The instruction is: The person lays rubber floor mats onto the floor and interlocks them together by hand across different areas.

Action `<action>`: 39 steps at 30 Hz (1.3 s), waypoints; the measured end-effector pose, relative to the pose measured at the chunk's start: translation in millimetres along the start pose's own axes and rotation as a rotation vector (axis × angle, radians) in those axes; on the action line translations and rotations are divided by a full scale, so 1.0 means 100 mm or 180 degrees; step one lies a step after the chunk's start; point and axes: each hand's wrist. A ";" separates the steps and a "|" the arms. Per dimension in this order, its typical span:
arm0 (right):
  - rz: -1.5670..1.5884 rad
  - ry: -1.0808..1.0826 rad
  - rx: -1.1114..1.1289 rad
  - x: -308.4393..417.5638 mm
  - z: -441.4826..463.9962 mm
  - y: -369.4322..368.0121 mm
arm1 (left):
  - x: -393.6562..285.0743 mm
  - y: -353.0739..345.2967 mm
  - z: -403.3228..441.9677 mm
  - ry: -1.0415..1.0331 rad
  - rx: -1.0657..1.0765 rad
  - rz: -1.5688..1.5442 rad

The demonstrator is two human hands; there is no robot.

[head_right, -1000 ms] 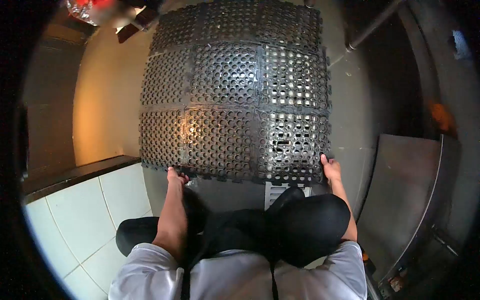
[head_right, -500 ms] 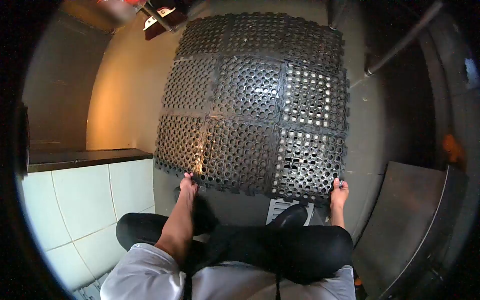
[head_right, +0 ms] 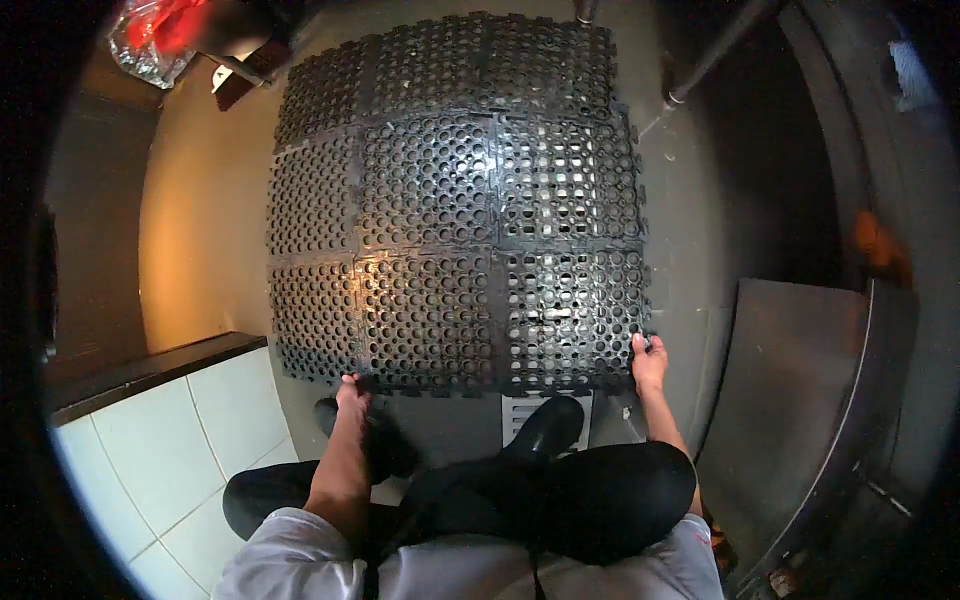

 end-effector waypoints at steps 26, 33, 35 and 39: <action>-0.2710 0.3614 0.0066 2.21 0.13 -1.06 | -0.71 -2.78 -2.55 -0.2813 0.0051 0.3722; -0.3322 0.3663 0.0350 3.55 1.30 -2.75 | -0.93 -3.81 -2.72 -0.0959 0.0210 0.4652; -0.3290 0.3127 0.0259 3.80 1.56 -3.11 | -0.96 -3.85 -2.73 -0.0911 0.0245 0.4681; -0.3499 0.2484 0.0067 4.21 1.82 -3.51 | -0.99 -3.89 -2.74 -0.0812 0.0209 0.4720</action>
Point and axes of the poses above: each hand's wrist, its own z-axis towards the middle knuckle, its own y-axis out of the back of the hand, x = y × z, and after that the axes turned 2 degrees about z, right-handed
